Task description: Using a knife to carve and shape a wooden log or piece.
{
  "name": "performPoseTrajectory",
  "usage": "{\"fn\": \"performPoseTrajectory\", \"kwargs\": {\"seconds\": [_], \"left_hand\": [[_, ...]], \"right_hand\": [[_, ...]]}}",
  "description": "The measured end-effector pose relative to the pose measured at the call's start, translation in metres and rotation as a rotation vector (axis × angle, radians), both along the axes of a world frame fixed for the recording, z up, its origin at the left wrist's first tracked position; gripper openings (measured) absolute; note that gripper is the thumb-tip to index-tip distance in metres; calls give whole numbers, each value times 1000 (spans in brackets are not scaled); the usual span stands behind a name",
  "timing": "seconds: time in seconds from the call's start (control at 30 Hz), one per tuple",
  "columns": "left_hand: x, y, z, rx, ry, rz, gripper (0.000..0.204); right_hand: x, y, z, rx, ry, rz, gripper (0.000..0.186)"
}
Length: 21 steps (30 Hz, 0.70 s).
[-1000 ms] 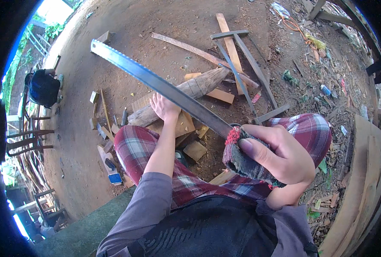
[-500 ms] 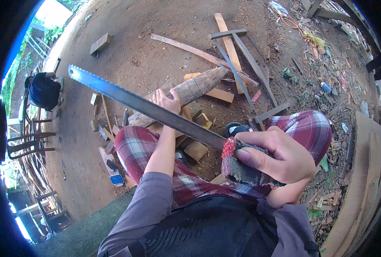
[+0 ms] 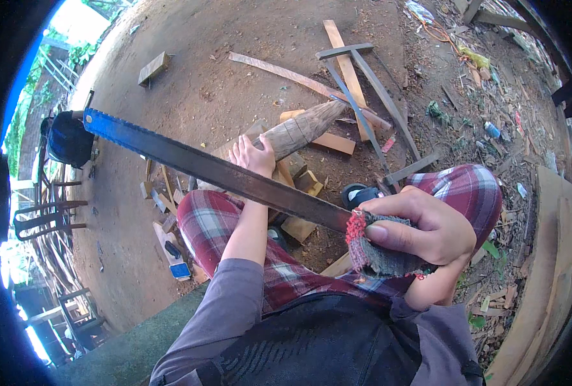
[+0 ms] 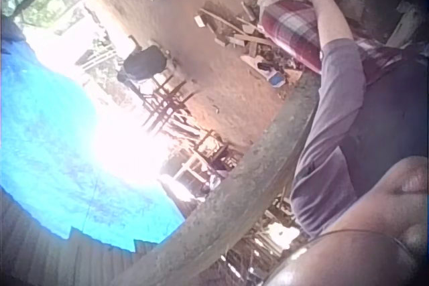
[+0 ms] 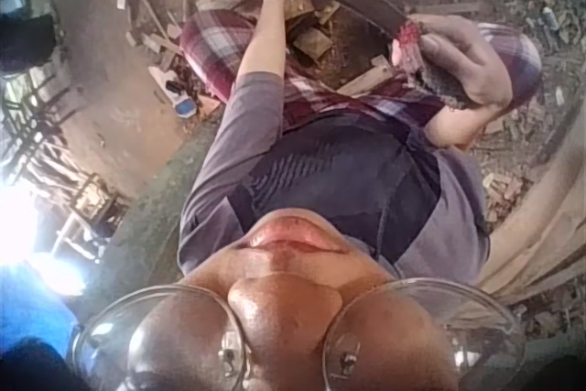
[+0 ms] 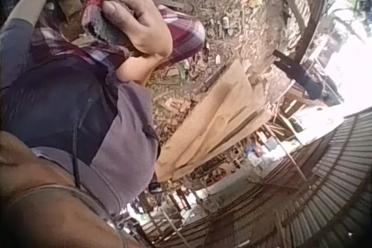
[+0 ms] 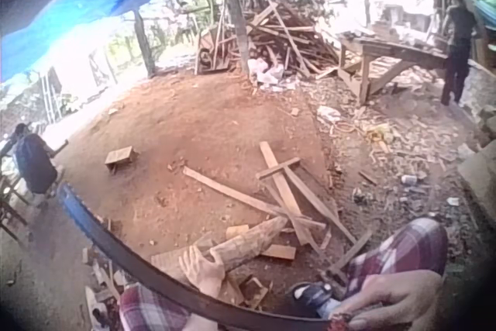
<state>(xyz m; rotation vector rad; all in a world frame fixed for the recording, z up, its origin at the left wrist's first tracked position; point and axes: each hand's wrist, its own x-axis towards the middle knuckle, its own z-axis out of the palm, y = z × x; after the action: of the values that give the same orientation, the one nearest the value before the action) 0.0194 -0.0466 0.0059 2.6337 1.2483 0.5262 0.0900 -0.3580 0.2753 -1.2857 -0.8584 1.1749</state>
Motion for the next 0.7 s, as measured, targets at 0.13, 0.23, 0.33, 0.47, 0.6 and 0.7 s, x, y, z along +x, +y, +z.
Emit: {"fn": "performPoseTrajectory", "kwargs": {"seconds": [0.13,0.23,0.33,0.47,0.6,0.7], "left_hand": [[-1,8,-15,93,29,57,60],[1,6,-17,38,7,42,65],[7,4,-11,3,-7,63,65],[5,6,-9,-5,61,88,60],[6,6,-9,-6,47,86,61],[5,6,-7,-9,50,87,61]], "right_hand": [[-5,16,9,-11,205,-38,36],[-2,25,-6,-54,382,-205,56],[15,28,-59,-84,296,-405,46],[22,46,-80,-181,324,-531,35],[30,53,-107,-279,193,-578,36],[28,60,-120,-455,196,-610,37]]}}
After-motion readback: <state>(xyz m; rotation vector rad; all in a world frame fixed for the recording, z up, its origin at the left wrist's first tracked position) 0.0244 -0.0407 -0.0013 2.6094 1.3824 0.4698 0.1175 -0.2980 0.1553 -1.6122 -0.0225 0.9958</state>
